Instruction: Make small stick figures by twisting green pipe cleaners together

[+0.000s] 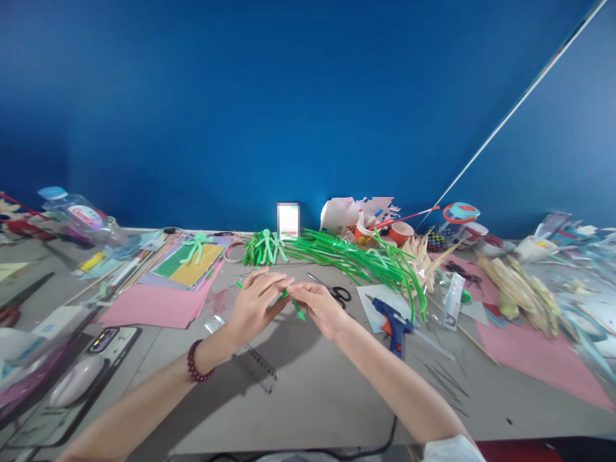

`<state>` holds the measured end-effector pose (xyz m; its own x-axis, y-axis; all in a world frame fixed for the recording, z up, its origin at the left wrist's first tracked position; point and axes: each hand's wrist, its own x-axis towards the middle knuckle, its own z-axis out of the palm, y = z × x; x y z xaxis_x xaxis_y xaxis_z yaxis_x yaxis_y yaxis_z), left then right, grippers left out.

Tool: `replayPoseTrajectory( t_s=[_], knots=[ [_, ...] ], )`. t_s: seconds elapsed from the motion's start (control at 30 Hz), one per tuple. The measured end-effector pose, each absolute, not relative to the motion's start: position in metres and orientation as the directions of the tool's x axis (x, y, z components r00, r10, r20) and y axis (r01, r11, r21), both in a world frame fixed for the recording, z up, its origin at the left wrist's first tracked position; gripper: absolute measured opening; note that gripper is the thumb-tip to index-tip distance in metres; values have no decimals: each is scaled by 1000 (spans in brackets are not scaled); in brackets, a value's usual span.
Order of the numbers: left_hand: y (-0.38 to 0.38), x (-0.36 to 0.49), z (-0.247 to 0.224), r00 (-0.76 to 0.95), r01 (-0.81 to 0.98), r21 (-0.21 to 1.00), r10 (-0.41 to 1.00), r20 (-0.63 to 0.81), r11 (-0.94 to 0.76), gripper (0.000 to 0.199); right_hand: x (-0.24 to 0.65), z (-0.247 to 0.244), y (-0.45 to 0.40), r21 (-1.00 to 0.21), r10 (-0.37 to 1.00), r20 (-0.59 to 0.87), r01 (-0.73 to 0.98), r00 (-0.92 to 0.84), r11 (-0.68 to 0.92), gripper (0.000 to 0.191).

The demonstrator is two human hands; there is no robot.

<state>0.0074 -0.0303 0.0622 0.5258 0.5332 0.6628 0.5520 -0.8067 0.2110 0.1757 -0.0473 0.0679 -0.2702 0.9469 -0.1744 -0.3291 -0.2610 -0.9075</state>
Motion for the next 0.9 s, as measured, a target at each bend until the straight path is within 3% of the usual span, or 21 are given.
replayPoseTrajectory(
  t_s=[0.2, 0.33, 0.6, 0.73, 0.9],
  knots=[
    [-32, 10, 62, 522, 499, 324, 577, 628, -804, 32, 172, 69, -50, -871, 935, -233, -371, -266, -323, 20],
    [-32, 10, 62, 536, 453, 409, 609, 585, -792, 18, 170, 69, -55, -857, 913, -236, -372, -334, -358, 21],
    [-29, 4, 66, 601, 432, 387, 580, 550, -815, 19, 174, 66, -54, -866, 931, -204, -388, -302, -316, 13],
    [-31, 5, 76, 540, 423, 555, 691, 480, -716, 20, 177, 67, -52, -887, 935, -166, -366, -315, -281, 11],
    [-32, 6, 81, 450, 283, 814, 820, 355, -508, 18, 179, 74, -53, -962, 959, -86, -228, -269, -150, 17]
  ],
)
